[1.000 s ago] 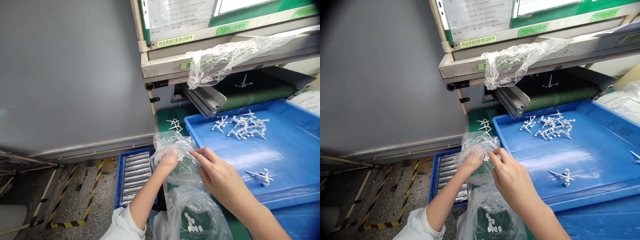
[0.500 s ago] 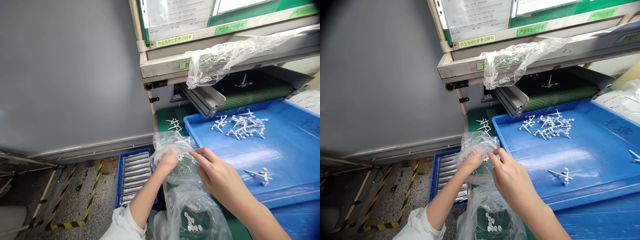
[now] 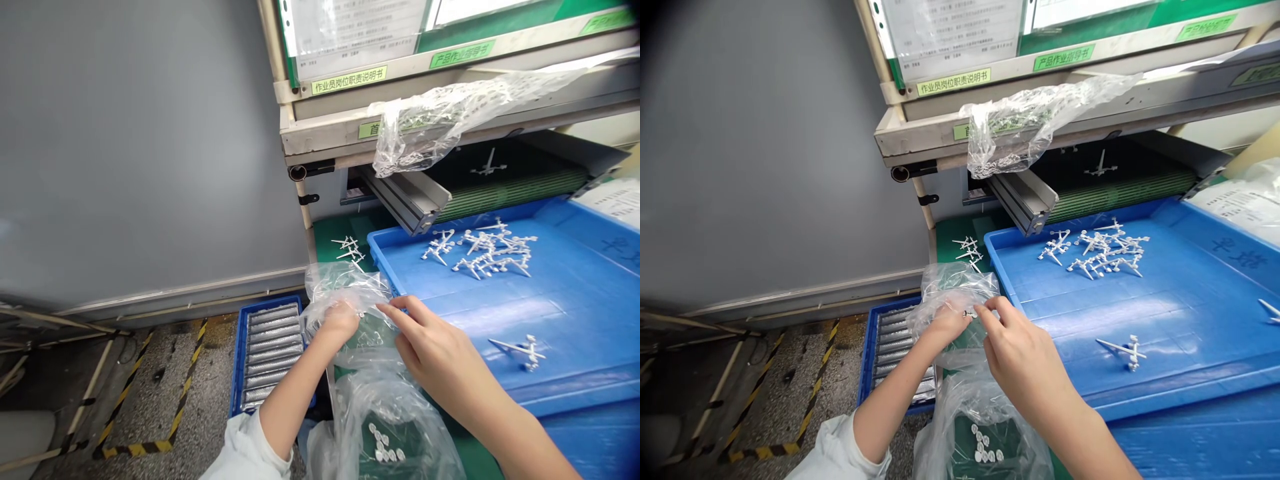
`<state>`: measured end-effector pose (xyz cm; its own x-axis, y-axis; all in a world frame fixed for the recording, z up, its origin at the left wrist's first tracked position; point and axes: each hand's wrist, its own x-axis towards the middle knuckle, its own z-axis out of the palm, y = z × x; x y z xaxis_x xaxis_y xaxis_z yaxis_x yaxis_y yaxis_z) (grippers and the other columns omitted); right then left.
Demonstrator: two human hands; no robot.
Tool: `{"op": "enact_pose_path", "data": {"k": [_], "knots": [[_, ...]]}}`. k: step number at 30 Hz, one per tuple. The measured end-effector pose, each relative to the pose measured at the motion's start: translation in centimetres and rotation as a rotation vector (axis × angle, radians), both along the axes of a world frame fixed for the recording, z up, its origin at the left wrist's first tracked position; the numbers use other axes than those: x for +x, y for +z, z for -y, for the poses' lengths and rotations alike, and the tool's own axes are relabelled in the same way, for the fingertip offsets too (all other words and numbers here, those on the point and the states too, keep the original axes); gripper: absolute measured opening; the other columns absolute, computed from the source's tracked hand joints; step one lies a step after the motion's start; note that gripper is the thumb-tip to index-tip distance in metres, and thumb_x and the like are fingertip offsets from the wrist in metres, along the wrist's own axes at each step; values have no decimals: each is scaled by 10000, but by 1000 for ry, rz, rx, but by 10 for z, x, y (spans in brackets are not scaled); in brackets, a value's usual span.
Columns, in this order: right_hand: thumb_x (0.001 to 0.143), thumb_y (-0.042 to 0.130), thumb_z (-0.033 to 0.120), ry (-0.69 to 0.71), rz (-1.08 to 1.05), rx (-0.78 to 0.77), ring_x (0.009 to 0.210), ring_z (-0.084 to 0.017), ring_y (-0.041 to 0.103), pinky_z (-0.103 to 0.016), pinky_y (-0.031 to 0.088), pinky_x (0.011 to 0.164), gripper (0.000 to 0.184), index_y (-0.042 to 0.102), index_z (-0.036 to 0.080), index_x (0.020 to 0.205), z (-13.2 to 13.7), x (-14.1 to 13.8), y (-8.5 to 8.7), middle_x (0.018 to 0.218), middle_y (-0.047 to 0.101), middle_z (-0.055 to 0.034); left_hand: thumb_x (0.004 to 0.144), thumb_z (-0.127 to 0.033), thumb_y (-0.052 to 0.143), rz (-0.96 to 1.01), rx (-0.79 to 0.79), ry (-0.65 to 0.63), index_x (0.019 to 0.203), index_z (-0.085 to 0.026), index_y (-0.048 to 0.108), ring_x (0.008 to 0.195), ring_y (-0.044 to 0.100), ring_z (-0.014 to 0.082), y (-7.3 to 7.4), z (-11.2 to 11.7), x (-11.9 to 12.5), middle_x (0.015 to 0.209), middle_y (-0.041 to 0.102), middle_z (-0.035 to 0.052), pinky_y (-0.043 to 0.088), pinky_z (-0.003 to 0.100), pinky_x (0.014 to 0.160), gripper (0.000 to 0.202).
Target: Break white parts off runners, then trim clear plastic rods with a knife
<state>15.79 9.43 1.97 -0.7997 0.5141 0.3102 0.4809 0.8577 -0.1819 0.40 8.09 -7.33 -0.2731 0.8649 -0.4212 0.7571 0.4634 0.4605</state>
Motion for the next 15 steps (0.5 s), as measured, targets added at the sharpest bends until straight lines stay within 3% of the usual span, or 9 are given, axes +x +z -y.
{"op": "enact_pose_path", "data": {"k": [15], "knots": [[780,336,63,4,-2,-3,542,-141,553,-245,381,401,346,563,135,1030,-2,1,1,949,592,-90,849,-305,527,-19,83,-29,1142,-169,523,1047,538,237,-1,2,3,1202,536,91,450,467,871,323]]}}
